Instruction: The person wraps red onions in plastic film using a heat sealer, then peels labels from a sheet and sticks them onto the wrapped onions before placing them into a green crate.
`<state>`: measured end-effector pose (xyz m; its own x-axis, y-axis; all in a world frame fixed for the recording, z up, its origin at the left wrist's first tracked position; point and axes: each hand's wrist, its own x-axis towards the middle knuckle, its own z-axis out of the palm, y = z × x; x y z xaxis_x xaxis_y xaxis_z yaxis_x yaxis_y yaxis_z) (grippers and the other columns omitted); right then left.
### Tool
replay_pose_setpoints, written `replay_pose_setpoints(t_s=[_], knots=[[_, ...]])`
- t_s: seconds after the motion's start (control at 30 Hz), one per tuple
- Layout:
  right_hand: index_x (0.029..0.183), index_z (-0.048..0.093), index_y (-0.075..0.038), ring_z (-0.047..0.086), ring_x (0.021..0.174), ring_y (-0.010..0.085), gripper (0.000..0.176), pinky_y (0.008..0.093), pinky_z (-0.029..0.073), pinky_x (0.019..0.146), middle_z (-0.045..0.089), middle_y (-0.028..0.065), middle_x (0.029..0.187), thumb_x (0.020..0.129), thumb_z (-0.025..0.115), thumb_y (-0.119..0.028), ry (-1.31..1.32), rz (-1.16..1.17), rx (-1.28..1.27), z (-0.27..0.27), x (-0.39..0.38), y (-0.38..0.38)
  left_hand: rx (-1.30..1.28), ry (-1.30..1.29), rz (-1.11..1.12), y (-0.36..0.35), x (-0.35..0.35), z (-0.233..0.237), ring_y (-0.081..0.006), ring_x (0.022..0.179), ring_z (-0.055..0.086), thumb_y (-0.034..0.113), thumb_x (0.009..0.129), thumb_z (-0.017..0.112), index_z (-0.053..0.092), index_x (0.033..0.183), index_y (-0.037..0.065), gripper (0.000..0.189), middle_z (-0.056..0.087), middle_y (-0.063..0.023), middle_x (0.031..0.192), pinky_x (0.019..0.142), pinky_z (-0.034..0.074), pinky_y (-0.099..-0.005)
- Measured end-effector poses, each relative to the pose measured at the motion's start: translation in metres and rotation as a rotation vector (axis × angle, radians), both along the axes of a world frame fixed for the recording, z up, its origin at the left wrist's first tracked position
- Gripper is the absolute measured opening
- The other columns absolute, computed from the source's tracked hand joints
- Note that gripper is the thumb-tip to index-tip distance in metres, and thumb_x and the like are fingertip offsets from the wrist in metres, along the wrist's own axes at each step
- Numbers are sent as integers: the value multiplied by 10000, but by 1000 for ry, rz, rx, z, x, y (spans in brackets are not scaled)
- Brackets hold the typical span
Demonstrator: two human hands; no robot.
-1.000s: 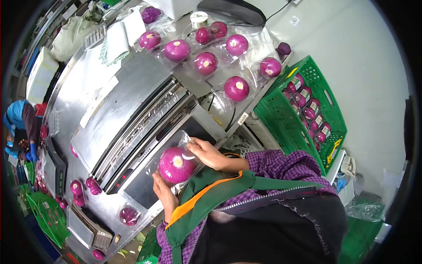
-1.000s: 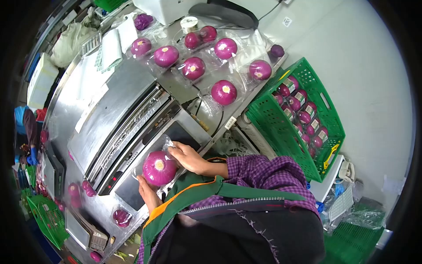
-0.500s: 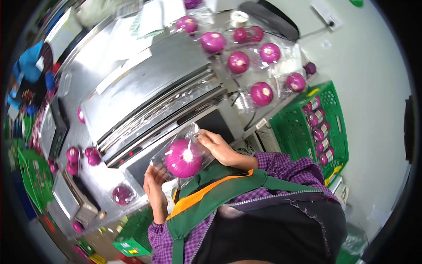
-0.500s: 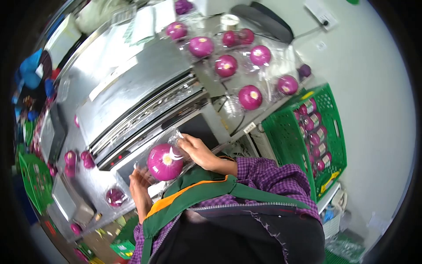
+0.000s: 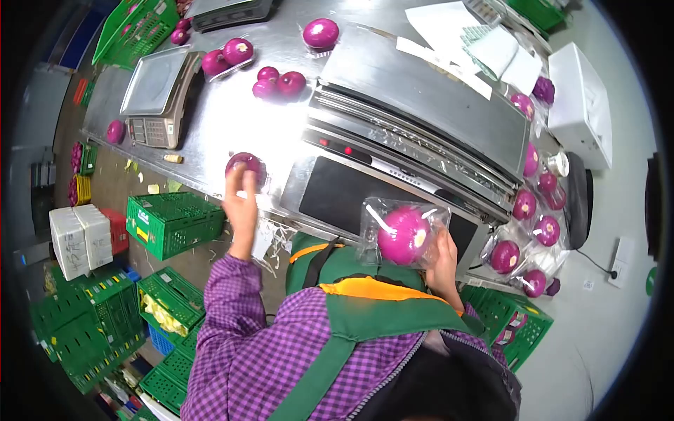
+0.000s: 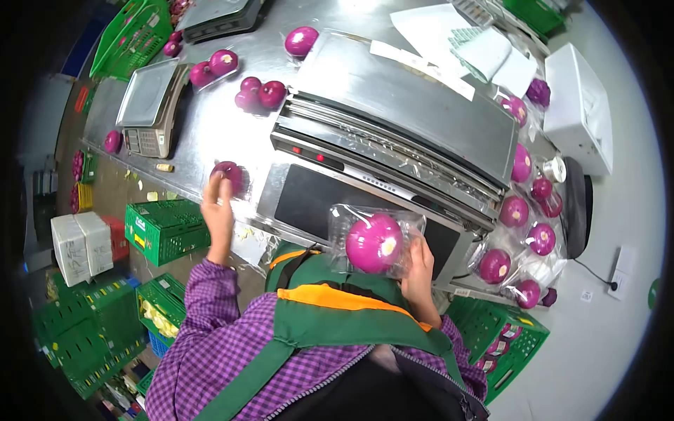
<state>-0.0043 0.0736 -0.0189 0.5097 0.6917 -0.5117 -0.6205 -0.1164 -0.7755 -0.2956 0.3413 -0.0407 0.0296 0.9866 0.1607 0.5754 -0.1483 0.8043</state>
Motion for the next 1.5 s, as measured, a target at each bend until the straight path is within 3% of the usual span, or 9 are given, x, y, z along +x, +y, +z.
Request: replay_pose_setpoints(t_s=[0.17, 0.4, 0.57, 0.77, 1.1, 1.2, 1.23, 1.33, 1.5], knots=[[1313, 392, 0, 544, 1105, 213, 411, 362, 442, 952, 524, 115, 1228, 1003, 358, -268, -5, -31, -11, 13, -2, 9, 38, 218, 237, 63, -53, -19, -238, 1080, 547, 227, 897, 602, 555, 1181, -35, 390, 578, -158, 1187, 943, 411, -340], [1332, 377, 3, 538, 1083, 162, 395, 304, 442, 922, 529, 103, 1210, 987, 417, -185, -16, 98, 117, 53, -55, 120, -919, -904, -643, -2, 18, 53, -283, 1185, 487, 682, 825, 465, 290, 1411, 12, 907, 383, -182, 1386, 975, 415, -398], [1402, 273, 9, 506, 1115, 167, 526, 293, 418, 938, 483, 128, 1269, 960, 478, -191, -531, 600, 125, 57, -83, 224, -812, -989, -401, 46, -10, 70, -266, 1182, 503, 428, 952, 439, 392, 1322, -20, 583, 490, -174, 1294, 977, 438, -412], [1291, 457, 8, 539, 1079, 179, 416, 322, 463, 903, 522, 135, 1245, 905, 550, -116, -501, 855, 204, 74, -65, 284, -583, -742, -88, 135, -122, 36, -260, 1113, 559, 409, 959, 428, 439, 1302, 29, 512, 540, -141, 1237, 927, 477, -427], [1147, 579, 26, 603, 806, 103, 283, 248, 501, 743, 656, 80, 968, 930, 521, -144, -781, 749, 87, 87, 49, 406, -935, -568, 46, 192, -242, -48, -184, 890, 639, 525, 917, 472, 509, 1231, 1, 612, 637, -103, 1050, 749, 527, -318], [1138, 584, 33, 605, 784, 109, 294, 245, 499, 727, 656, 82, 942, 924, 519, -158, -811, 737, 42, 74, 81, 445, -715, -64, 374, 202, -243, -34, -152, 855, 623, 461, 928, 501, 591, 1138, -55, 565, 660, -130, 1004, 709, 492, -276], [1138, 584, 33, 605, 784, 109, 294, 245, 499, 727, 656, 82, 942, 924, 519, -158, -809, 733, 34, 68, 89, 461, -399, 262, 212, 207, -255, -43, -161, 887, 617, 380, 923, 548, 572, 1171, -63, 508, 656, -142, 1031, 754, 489, -279], [1135, 583, 34, 593, 789, 113, 292, 243, 486, 724, 640, 62, 927, 918, 522, -151, -954, 811, -42, 45, 117, 511, -177, -84, 232, 216, -159, -3, -163, 969, 600, 188, 894, 617, 572, 1197, -24, 373, 636, -132, 1100, 852, 469, -279], [1146, 614, -61, 636, 937, 292, 342, 356, 496, 816, 648, 149, 1079, 834, 565, -192, -1479, 898, -11, -22, 154, 607, -475, -311, -370, 260, 25, 9, -195, 970, 622, 80, 882, 607, 538, 1179, -73, 341, 636, -177, 1062, 836, 500, -292]])
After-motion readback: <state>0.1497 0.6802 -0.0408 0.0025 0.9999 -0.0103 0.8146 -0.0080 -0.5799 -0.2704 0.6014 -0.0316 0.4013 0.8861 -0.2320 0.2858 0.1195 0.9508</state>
